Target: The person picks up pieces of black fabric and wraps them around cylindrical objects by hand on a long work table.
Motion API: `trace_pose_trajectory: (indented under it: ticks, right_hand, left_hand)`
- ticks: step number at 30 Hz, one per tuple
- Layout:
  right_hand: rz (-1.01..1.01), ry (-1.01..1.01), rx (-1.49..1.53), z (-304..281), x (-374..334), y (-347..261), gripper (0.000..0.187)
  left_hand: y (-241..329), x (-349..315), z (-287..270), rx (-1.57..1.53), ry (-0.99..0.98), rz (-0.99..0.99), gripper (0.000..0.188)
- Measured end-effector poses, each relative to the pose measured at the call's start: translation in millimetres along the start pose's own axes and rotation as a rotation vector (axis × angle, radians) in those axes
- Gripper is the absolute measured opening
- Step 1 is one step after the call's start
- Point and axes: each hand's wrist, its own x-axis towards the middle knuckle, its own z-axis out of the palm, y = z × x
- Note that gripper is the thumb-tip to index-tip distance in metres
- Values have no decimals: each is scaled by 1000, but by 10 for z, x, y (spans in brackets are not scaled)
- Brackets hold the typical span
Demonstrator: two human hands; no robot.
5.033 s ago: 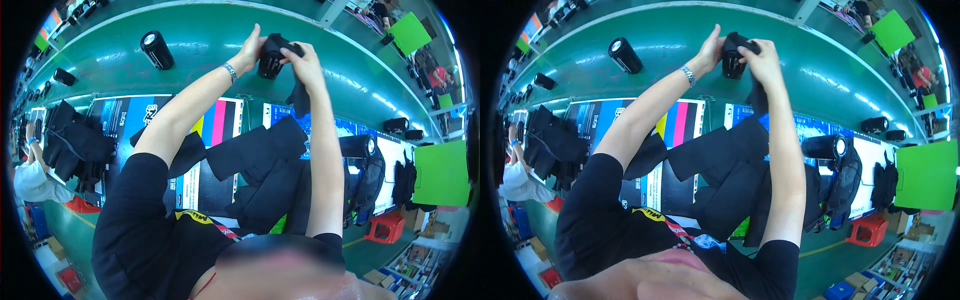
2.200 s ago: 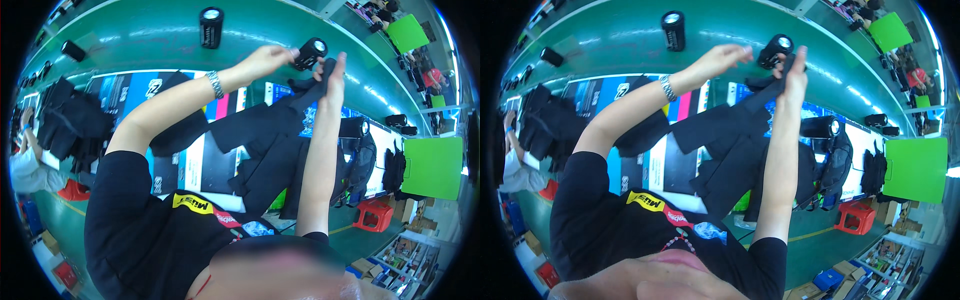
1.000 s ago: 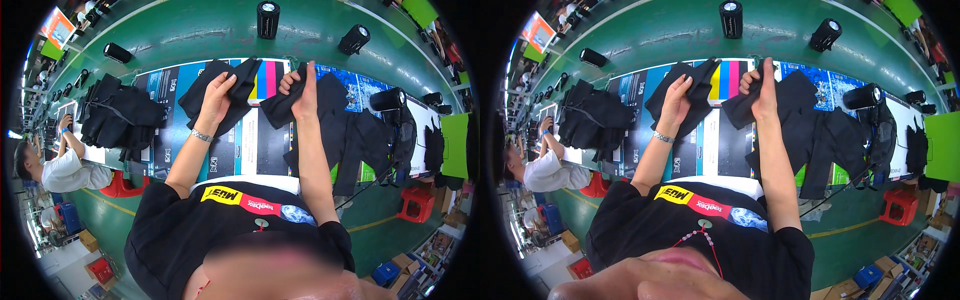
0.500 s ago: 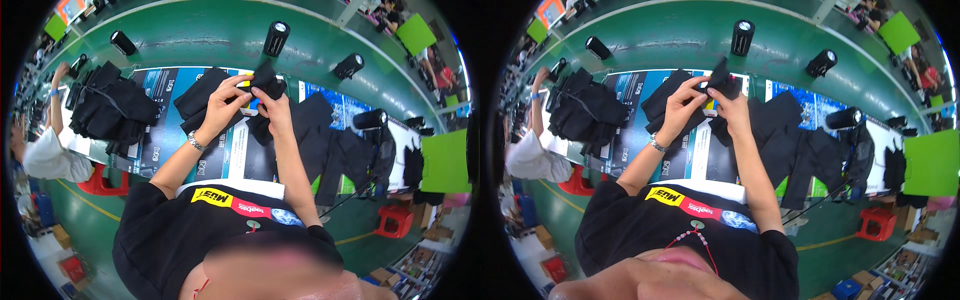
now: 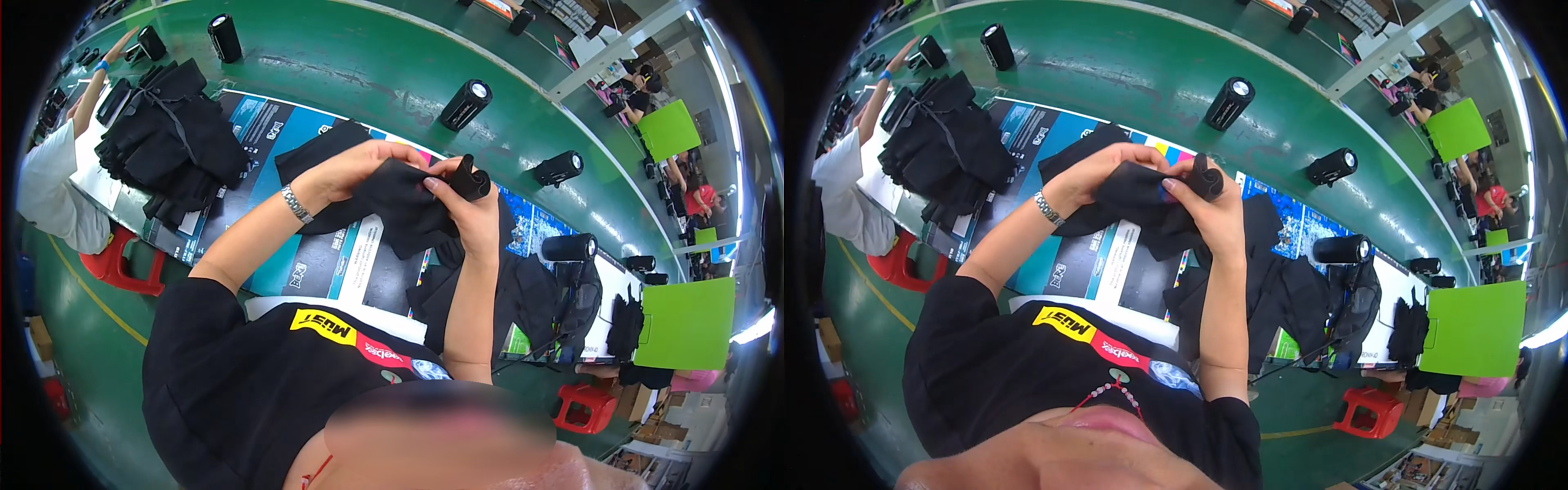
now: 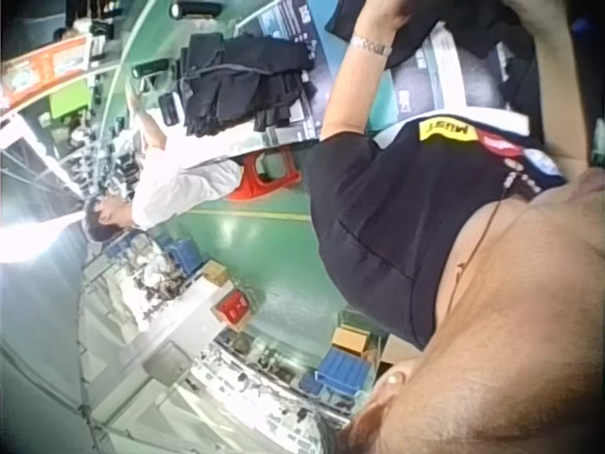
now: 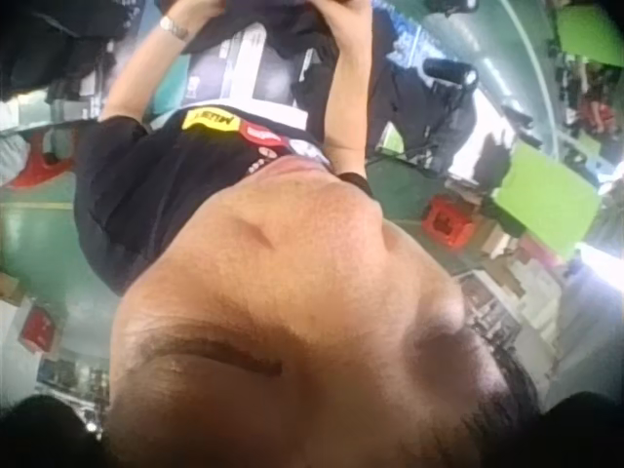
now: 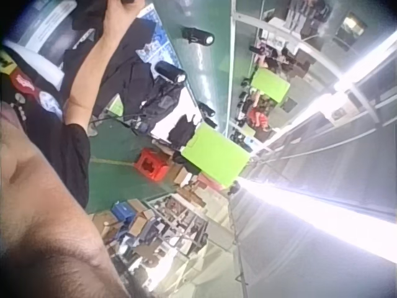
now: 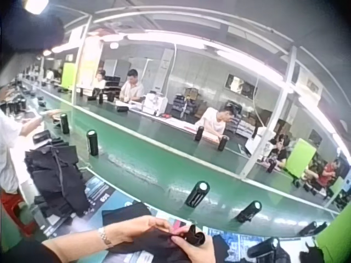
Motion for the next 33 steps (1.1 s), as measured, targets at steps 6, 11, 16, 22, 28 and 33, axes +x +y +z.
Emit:
trace_pose_trajectory:
  ticks: [6,11,16,22,28,33]
  right_hand:
    - [68,-5,503,-92,1,171,18]
    - [88,24,458,-185,20,187,17]
    - [267,-2,218,-492,143,209,16]
    - [181,286,148,-980,687,400,13]
    - [77,705,-277,-1458,1564,824,18]
    - [-19,792,-636,-1475,2054,1035,25]
  left_hand:
    - [-88,-6,88,-80,-94,125,39]
    - [-85,122,63,-208,-105,130,31]
    - [97,322,84,18,-88,82,14]
    - [-22,1354,-319,324,67,89,15]
    - [-28,2574,-275,358,292,308,15]
    - [-59,2978,-489,362,444,319,14]
